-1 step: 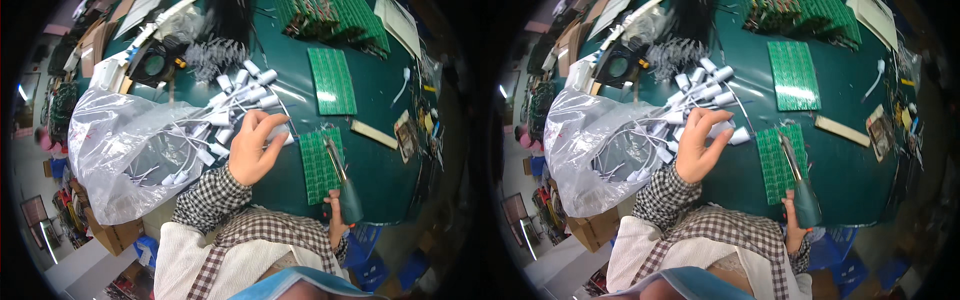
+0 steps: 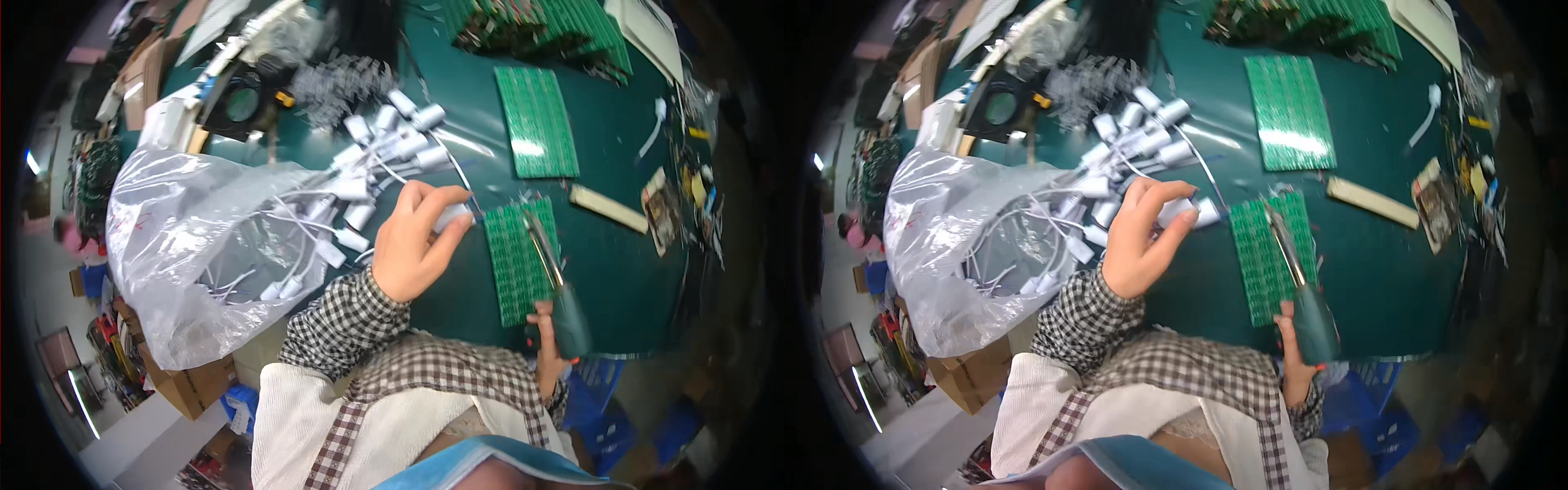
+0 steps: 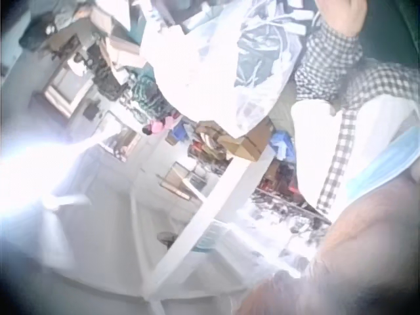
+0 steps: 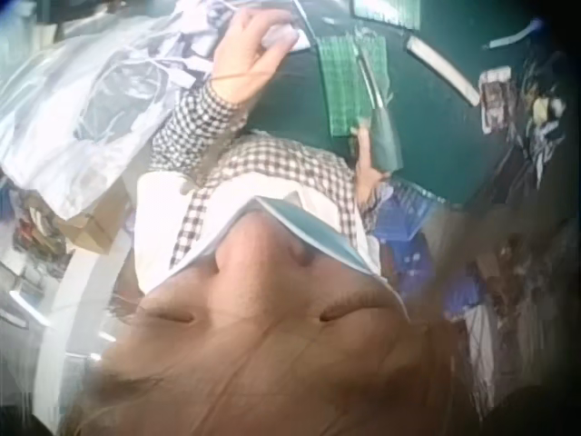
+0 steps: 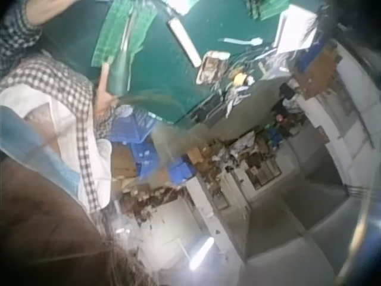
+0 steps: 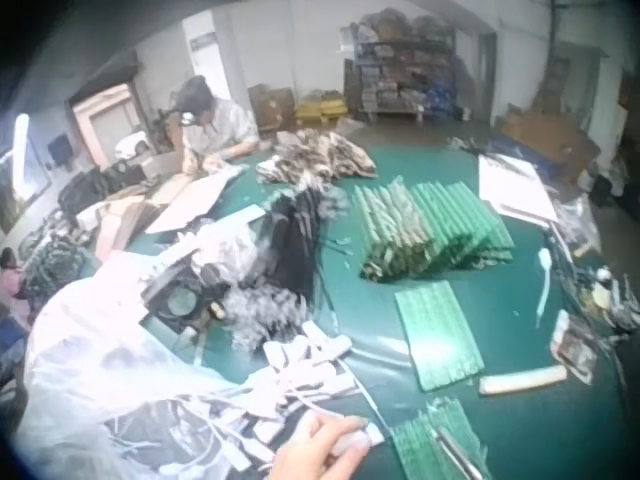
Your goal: The person solders white electrical components with wires onto green printed circuit boards using a soldering iron.
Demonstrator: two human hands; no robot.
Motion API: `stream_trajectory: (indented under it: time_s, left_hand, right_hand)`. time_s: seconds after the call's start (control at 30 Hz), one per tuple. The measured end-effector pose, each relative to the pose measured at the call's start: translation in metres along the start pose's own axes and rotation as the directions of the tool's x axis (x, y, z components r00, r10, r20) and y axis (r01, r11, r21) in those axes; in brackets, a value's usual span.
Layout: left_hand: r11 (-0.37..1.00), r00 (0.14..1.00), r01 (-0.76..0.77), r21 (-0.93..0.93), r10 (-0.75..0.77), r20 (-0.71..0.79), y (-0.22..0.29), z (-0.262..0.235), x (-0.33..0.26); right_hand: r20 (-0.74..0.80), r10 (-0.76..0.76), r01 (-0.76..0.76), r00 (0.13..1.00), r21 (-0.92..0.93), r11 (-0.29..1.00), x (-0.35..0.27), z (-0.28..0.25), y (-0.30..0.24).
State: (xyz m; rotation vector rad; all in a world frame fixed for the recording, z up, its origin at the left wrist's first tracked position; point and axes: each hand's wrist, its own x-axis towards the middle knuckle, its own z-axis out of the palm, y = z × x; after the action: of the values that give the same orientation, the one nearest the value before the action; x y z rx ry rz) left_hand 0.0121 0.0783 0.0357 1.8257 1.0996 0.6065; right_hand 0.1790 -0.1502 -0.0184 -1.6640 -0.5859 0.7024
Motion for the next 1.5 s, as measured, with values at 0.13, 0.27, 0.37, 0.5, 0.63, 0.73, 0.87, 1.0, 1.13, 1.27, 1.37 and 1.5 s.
stream_trajectory:
  time_s: [0.13,0.27,0.37,0.5,0.63,0.73,0.87,1.0,1.13,1.27,1.37,1.5]
  left_hand:
    - [0.999,0.999,0.037,-0.023,-0.036,0.035,-0.016,0.017,-0.015]
    - [0.836,0.940,0.318,-0.446,-0.217,0.263,-0.016,0.035,-0.020]
    - [0.800,0.916,0.326,-0.503,-0.136,0.377,-0.014,0.041,-0.023]
    - [0.818,0.879,0.335,-0.469,-0.092,0.467,-0.011,0.048,-0.031]
    - [0.858,0.914,0.224,-0.463,-0.019,0.406,-0.011,0.056,-0.038]
    - [0.860,0.900,0.258,-0.440,-0.048,0.434,-0.012,0.054,-0.039]
    - [0.924,0.931,0.134,-0.357,0.006,0.365,-0.012,0.052,-0.036]
    - [0.968,0.951,-0.002,-0.250,0.080,0.299,-0.006,0.048,-0.032]
    - [0.975,0.962,0.021,-0.223,0.041,0.271,-0.006,0.049,-0.032]
    - [0.975,0.951,0.042,-0.216,0.027,0.308,-0.005,0.047,-0.031]
    - [0.971,0.945,0.079,-0.223,-0.002,0.327,-0.004,0.046,-0.031]
    - [0.964,0.954,0.069,-0.255,0.010,0.299,-0.007,0.048,-0.033]
  right_hand:
    - [0.039,-0.011,0.014,0.999,-0.077,0.997,0.003,0.002,-0.008]
    - [0.121,0.000,-0.011,0.993,0.093,0.996,0.011,0.007,-0.020]
    - [0.148,0.036,-0.071,0.988,0.240,0.968,0.026,0.022,-0.040]
    - [0.158,-0.107,0.092,0.982,0.099,0.991,0.048,0.047,-0.045]
    - [0.214,-0.204,0.217,0.955,-0.039,0.975,0.056,0.053,-0.036]
    - [0.158,-0.125,0.132,0.979,-0.031,0.991,0.051,0.055,-0.034]
    - [0.141,0.046,-0.034,0.989,-0.083,0.996,0.051,0.057,-0.042]
    - [0.160,-0.094,0.102,0.983,-0.042,0.994,0.056,0.058,-0.033]
    - [0.209,-0.062,0.064,0.976,-0.003,0.998,0.055,0.059,-0.035]
    - [0.207,0.083,-0.091,0.975,0.029,0.995,0.054,0.064,-0.041]
    - [0.187,0.038,-0.044,0.982,0.025,0.999,0.052,0.065,-0.039]
    - [0.232,-0.007,0.004,0.973,0.013,1.000,0.051,0.061,-0.032]
